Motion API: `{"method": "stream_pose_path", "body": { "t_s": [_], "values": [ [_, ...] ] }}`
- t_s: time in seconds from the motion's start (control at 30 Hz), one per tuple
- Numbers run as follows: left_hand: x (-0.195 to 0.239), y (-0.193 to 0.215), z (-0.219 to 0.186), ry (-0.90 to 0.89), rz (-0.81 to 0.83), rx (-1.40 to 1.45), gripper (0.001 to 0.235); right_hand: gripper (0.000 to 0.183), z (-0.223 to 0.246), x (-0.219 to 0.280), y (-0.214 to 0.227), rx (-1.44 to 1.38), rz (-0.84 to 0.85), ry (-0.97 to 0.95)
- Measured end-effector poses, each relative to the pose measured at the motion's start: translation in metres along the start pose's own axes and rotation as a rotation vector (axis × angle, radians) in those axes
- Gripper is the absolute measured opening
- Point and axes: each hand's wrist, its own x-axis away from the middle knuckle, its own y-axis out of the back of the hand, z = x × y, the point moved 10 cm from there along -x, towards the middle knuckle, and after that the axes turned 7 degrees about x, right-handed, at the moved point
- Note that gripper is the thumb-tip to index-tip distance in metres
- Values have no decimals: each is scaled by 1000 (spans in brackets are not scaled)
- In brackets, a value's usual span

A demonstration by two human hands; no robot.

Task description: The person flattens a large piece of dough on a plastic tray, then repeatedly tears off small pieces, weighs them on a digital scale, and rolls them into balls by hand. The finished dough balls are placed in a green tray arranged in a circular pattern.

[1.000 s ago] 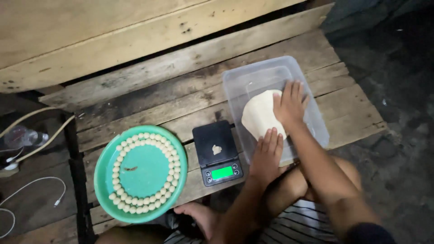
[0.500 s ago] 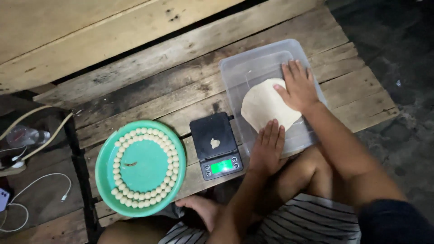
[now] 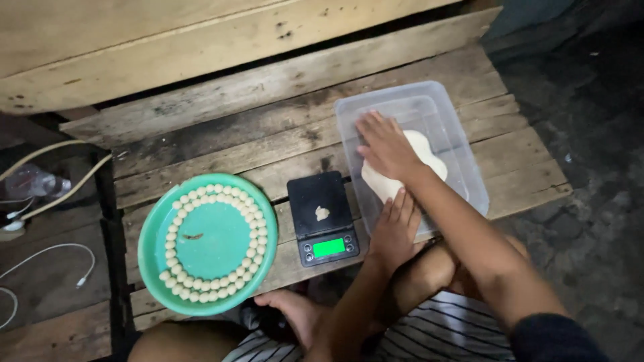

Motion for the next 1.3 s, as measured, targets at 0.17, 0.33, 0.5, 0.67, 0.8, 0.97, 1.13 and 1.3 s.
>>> {"method": "stream_pose_path", "body": {
  "t_s": [0.17, 0.33, 0.5, 0.67, 0.8, 0.97, 1.13, 1.3],
  "values": [
    [-2, 44, -9, 63, 309, -97, 61, 64, 23, -26, -23, 131, 166, -253],
    [-4, 44, -14, 65, 430, -94, 58, 66, 13, -27, -25, 257, 169, -517],
    [-10, 22, -21, 40, 321, -70, 56, 60, -20, -4, -37, 235, 8, -920],
    [-6, 8, 2, 88, 163, -78, 56, 69, -69, -16, -59, 44, 130, -1050],
    [-1, -32, -3, -35, 112, -248, 56, 71, -25, -71, 23, 361, -36, -439],
    [2, 38, -5, -35, 259, -206, 54, 80, -47, -53, -45, 136, 309, -362],
    [1, -12, -4, -23, 321, -27, 60, 81, -62, -51, -50, 190, 271, -483],
    [-6, -45, -1, -88, 442, -31, 67, 80, -92, -68, -69, 143, 389, -592]
  ]
}}
